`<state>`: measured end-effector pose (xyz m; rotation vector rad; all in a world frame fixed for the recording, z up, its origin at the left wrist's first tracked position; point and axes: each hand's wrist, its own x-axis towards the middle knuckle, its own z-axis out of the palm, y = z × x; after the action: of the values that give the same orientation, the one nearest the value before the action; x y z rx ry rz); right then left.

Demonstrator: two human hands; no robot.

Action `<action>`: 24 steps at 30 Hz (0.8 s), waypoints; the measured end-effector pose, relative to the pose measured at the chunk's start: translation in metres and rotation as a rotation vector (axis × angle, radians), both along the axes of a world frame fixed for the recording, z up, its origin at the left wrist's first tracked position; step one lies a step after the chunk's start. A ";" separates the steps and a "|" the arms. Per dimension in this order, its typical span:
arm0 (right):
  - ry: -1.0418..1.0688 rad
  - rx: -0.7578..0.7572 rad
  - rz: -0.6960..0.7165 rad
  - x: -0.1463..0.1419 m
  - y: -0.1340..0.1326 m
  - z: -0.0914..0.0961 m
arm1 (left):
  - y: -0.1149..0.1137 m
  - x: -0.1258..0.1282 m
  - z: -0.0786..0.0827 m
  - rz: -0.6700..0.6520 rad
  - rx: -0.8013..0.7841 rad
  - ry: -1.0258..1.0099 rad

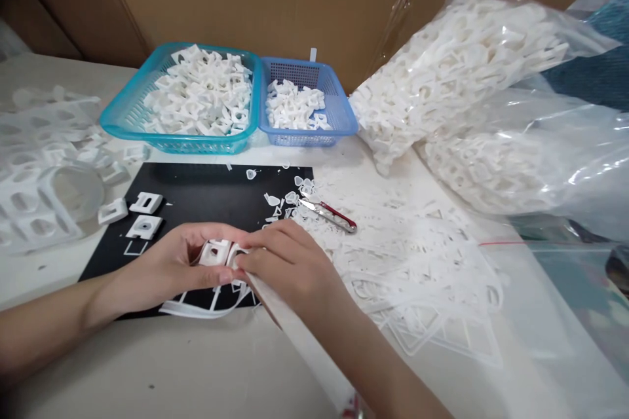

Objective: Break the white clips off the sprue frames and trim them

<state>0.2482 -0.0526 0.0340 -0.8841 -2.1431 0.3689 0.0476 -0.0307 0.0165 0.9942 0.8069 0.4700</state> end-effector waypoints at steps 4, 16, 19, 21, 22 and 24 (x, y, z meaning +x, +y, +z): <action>-0.069 0.050 0.035 0.002 -0.001 -0.009 | 0.001 0.000 0.002 -0.024 0.031 -0.007; -0.255 0.340 -0.023 -0.009 -0.003 -0.001 | 0.003 -0.002 0.004 -0.096 0.138 0.071; -0.189 0.313 -0.120 -0.004 -0.003 -0.006 | 0.003 -0.001 0.003 -0.042 0.093 0.116; -0.136 0.276 -0.195 0.003 -0.002 -0.009 | 0.003 -0.001 0.002 0.006 0.082 0.145; -0.116 0.269 -0.231 0.006 -0.002 -0.010 | 0.002 -0.001 0.001 0.023 0.095 0.160; -0.104 0.281 -0.304 0.015 0.000 -0.008 | 0.000 -0.001 0.001 0.046 0.141 0.201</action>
<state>0.2632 -0.0527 0.0258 -1.0600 -2.0464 -0.1308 0.0466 -0.0304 0.0173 1.1684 0.9884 0.4762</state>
